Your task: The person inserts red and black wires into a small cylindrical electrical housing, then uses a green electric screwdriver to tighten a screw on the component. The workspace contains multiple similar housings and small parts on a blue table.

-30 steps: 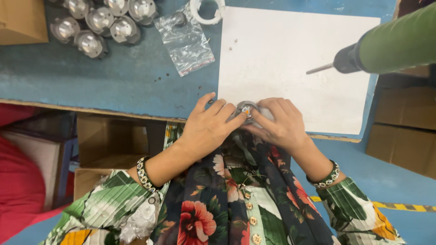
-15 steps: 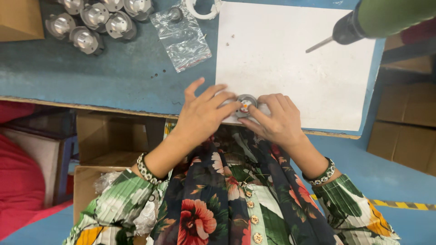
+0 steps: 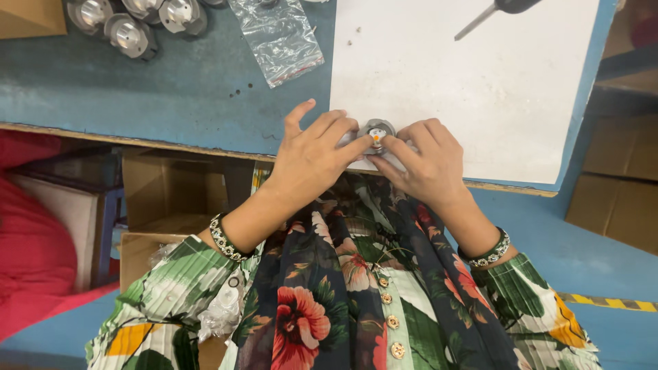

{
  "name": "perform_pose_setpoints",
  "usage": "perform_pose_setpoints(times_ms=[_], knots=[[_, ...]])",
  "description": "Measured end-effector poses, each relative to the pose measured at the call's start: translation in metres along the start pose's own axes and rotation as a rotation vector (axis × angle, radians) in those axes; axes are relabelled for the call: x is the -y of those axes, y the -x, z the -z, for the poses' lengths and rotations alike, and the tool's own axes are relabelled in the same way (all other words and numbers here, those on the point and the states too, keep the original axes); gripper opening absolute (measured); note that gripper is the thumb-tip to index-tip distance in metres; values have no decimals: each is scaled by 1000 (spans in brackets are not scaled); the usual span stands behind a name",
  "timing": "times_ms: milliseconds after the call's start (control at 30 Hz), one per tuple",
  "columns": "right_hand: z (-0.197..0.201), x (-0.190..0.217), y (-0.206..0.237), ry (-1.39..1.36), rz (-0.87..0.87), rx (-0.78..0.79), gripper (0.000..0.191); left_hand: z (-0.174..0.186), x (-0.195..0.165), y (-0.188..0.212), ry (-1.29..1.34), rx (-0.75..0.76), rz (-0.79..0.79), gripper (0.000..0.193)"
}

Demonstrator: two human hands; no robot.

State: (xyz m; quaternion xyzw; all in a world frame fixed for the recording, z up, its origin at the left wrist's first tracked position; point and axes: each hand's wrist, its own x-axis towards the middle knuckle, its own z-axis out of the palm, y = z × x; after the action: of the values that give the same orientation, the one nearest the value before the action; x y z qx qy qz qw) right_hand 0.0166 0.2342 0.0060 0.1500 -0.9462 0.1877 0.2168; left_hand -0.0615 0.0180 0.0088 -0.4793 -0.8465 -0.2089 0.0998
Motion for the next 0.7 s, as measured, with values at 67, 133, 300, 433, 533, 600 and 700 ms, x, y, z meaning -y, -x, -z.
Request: perform_pose_setpoints(times_ms=[67, 133, 300, 433, 533, 600, 700], knots=[[0, 0, -1, -3, -1, -3, 32, -2, 0, -1, 14, 20, 13, 23], [0, 0, -2, -2, -6, -2, 32, -3, 0, -1, 23, 34, 18, 23], [-2, -1, -3, -10, -18, -5, 31, -6, 0, 3, -31, 25, 5, 27], [-3, -2, 0, -35, -35, -1, 30, -8, 2, 7, -126, -109, -94, 20], [-2, -5, 4, -124, -93, 5, 31, -7, 5, 8, -169, -143, -171, 18], [0, -9, 4, -211, -148, 27, 35, -6, 6, 7, -159, -147, -186, 17], [1, -11, 3, -360, -249, 3, 53, -2, -1, 8, -90, -131, -160, 20]])
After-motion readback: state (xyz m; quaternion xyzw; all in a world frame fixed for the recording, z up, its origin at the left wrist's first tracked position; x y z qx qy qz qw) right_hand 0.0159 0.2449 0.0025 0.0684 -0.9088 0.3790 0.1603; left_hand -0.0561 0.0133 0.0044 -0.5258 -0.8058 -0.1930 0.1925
